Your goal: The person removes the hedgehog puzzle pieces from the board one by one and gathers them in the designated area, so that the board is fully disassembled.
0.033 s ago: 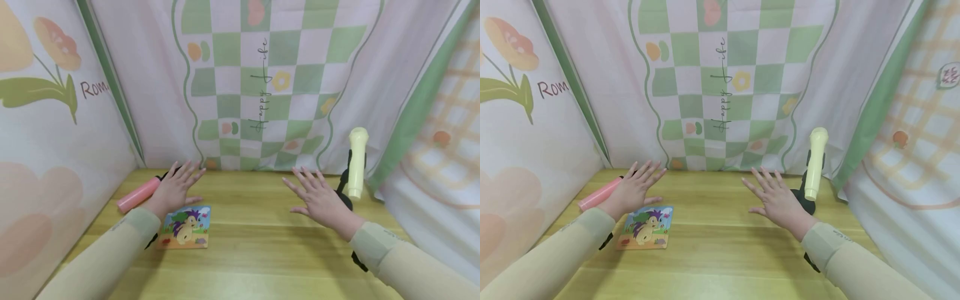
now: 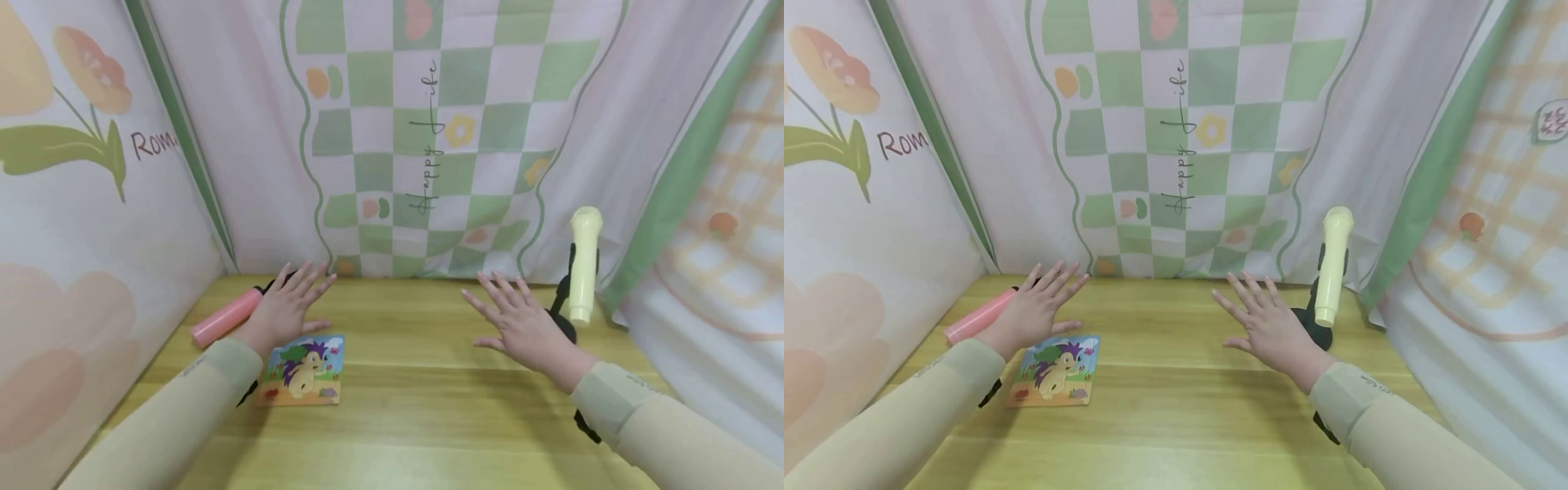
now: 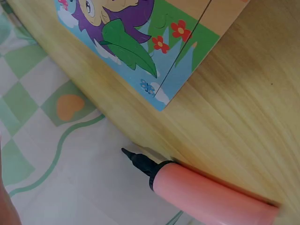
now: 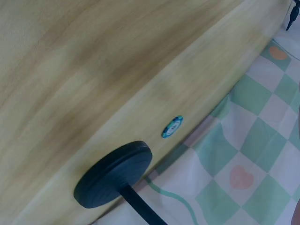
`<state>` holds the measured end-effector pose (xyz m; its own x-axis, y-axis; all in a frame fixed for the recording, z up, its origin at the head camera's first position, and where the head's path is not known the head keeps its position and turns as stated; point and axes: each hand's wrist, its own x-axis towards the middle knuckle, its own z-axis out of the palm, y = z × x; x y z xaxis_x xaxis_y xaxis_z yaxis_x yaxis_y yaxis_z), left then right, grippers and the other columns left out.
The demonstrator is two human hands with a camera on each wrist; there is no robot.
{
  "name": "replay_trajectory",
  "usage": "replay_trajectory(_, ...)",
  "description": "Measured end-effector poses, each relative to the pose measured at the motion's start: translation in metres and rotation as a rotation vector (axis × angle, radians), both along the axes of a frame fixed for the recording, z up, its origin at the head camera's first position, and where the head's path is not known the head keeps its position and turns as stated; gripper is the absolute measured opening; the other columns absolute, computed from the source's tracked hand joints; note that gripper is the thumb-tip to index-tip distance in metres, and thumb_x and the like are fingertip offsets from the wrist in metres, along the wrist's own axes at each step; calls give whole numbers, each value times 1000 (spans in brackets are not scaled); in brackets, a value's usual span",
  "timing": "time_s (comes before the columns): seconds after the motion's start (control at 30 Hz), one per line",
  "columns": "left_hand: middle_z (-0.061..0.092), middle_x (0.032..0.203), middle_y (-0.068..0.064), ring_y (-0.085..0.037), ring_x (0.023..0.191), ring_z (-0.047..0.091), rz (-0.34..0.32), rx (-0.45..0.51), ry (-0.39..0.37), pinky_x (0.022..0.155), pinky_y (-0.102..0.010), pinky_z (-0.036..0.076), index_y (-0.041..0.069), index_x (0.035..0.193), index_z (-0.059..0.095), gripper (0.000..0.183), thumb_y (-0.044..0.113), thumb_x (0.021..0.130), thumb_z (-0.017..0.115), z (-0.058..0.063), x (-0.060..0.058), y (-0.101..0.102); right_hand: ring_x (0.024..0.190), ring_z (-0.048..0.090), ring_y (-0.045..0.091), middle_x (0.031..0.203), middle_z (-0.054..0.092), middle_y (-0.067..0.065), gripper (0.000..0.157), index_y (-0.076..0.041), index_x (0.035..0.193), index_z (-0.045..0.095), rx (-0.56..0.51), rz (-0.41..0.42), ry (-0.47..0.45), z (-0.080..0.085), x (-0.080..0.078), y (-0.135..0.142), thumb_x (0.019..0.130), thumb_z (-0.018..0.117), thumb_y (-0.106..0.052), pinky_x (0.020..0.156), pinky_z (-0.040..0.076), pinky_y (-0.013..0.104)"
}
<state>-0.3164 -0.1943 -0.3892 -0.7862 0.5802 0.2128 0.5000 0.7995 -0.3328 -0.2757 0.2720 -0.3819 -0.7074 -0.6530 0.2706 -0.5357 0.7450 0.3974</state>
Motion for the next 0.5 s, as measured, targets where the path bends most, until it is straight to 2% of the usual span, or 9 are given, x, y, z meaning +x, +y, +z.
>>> replay_trajectory(0.17, -9, 164, -3, -29, 149, -7, 4, 17, -30, 115, -50, -15, 25, 160, 4, 89, 78, 92, 23, -4, 5, -3, 149, -6, 34, 164, -6, 15, 91, -20, 159, 22, -13, 12, -6, -3, 0, 0, 88, 57, -66, 116, 2, 59)
replay_trajectory(0.3, -9, 164, -4, -29, 149, -8, -7, 31, -51, 115, -51, -15, 23, 160, 4, 89, 76, 93, 29, -9, 9, -8, 148, 0, 38, 164, -5, 15, 90, -20, 159, 23, -29, 1, -31, -5, 2, -1, 88, 57, -65, 116, -1, 58)
replay_trajectory(0.5, -8, 165, -4, -28, 149, -9, -21, 82, -63, 115, -52, -13, 22, 160, 6, 88, 70, 94, 40, -9, 14, -18, 148, 3, 39, 164, 1, 17, 90, -21, 159, 22, -34, -15, -48, -1, 1, -7, 88, 58, -64, 115, 8, 61)
